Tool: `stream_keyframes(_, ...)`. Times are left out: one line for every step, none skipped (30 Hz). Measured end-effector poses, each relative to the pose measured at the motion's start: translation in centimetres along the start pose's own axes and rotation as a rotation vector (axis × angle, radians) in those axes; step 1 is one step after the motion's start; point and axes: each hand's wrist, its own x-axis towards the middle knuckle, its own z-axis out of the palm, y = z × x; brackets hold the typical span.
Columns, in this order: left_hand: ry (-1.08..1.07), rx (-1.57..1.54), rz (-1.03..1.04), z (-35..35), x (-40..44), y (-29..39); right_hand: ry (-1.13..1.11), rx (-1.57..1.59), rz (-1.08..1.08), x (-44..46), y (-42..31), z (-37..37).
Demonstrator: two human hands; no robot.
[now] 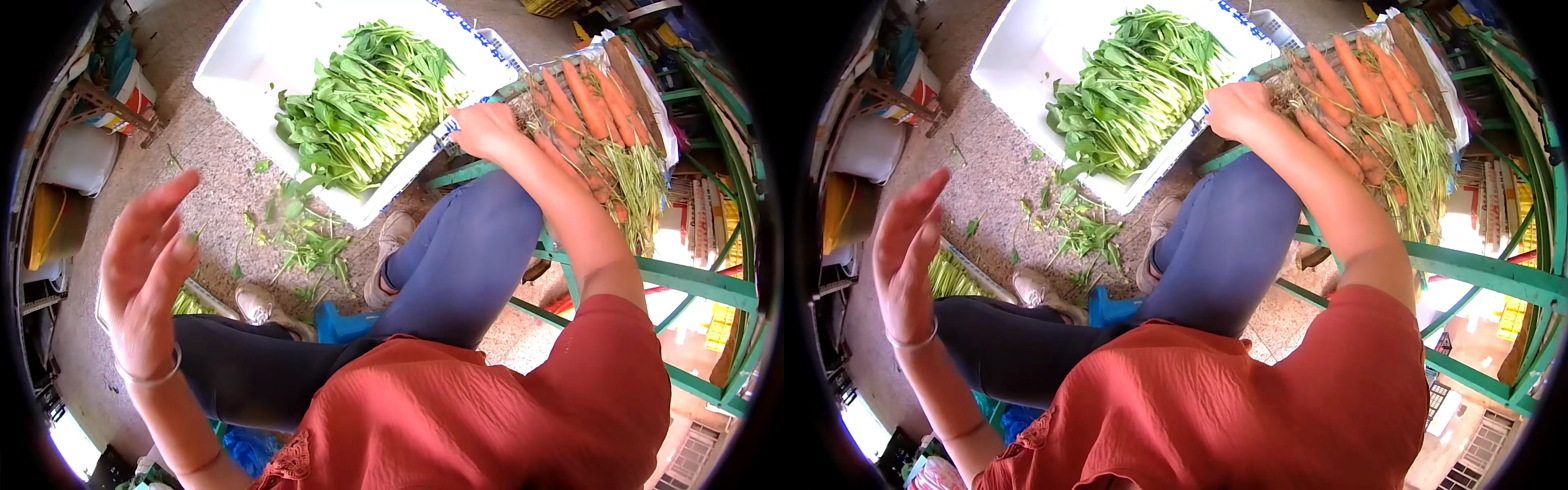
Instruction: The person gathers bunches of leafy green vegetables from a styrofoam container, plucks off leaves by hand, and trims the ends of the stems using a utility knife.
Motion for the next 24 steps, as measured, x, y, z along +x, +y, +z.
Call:
stream_keyframes(-0.017,-0.010,-0.057,1.3,1.1,0.7,0.002,0.001,-0.001,0.5,-0.1,0.1)
stream_keyframes(-0.018,-0.076,-0.080,3.0,2.3,0.9,-0.051,-0.031,0.028,1.1,-0.3,0.0)
stream_keyframes(-0.061,-0.185,-0.039,4.2,4.1,-1.0,-0.105,-0.066,0.054,1.5,-0.4,-0.1)
stream_keyframes(-0.115,-0.251,-0.124,5.1,6.0,-2.2,-0.101,-0.069,0.049,1.5,-0.4,-0.4)
stream_keyframes(-0.152,-0.303,-0.230,6.3,7.9,-4.2,-0.050,-0.004,0.013,1.4,-0.3,-0.8)
stream_keyframes(-0.118,-0.392,-0.318,7.9,9.4,-6.0,0.001,0.060,-0.022,1.4,-0.2,-1.4)
stream_keyframes(-0.077,-0.461,-0.414,9.7,10.6,-7.8,0.003,0.053,-0.025,1.8,-0.6,-2.2)
stream_keyframes(-0.027,-0.583,-0.529,11.3,11.8,-10.2,0.021,0.191,0.041,2.6,-1.4,-3.4)
stream_keyframes(-0.021,-0.647,-0.601,13.0,12.5,-11.7,0.035,0.330,0.109,3.7,-2.2,-4.1)
stream_keyframes(-0.033,-0.775,-0.682,14.6,13.4,-15.1,0.027,0.370,0.136,5.8,-2.8,-3.7)
stream_keyframes(0.000,-0.819,-0.779,16.2,13.7,-16.6,0.018,0.413,0.165,8.4,-3.1,-2.7)
stream_keyframes(-0.006,-0.822,-0.817,17.4,14.0,-18.3,0.007,0.411,0.167,10.3,-3.3,-2.2)
stream_keyframes(-0.008,-0.826,-0.856,18.5,14.3,-19.6,-0.022,0.425,0.203,11.9,-3.6,-1.8)
stream_keyframes(-0.002,-0.831,-0.863,19.4,14.7,-20.9,-0.046,0.439,0.236,13.2,-3.8,-1.1)
stream_keyframes(0.019,-0.855,-0.863,20.1,15.3,-21.9,-0.050,0.436,0.229,14.0,-3.9,0.0)
stream_keyframes(0.039,-0.876,-0.864,20.7,15.8,-22.7,-0.014,0.570,0.271,14.7,-3.8,1.5)
stream_keyframes(0.046,-0.884,-0.848,21.3,16.1,-23.5,0.021,0.703,0.315,15.3,-3.7,3.0)
stream_keyframes(0.054,-0.907,-0.855,21.8,16.4,-23.4,0.006,0.760,0.291,15.8,-3.4,4.3)
stream_keyframes(0.060,-0.930,-0.863,22.3,16.6,-23.2,-0.003,0.756,0.289,16.3,-3.7,5.2)
stream_keyframes(0.061,-0.933,-0.870,22.7,16.9,-23.1,-0.046,0.841,0.348,16.9,-3.9,6.0)
stream_keyframes(0.084,-0.962,-0.869,23.1,17.2,-23.0,-0.089,0.927,0.410,16.9,-4.2,6.2)
stream_keyframes(0.107,-0.990,-0.866,23.3,17.4,-23.0,-0.168,0.984,0.413,17.0,-4.0,6.1)
stream_keyframes(0.105,-0.990,-0.871,23.3,17.6,-23.0,-0.172,0.983,0.417,16.9,-4.1,6.2)
stream_keyframes(0.086,-0.998,-0.860,23.2,17.8,-23.1,-0.206,1.054,0.386,17.2,-4.2,6.8)
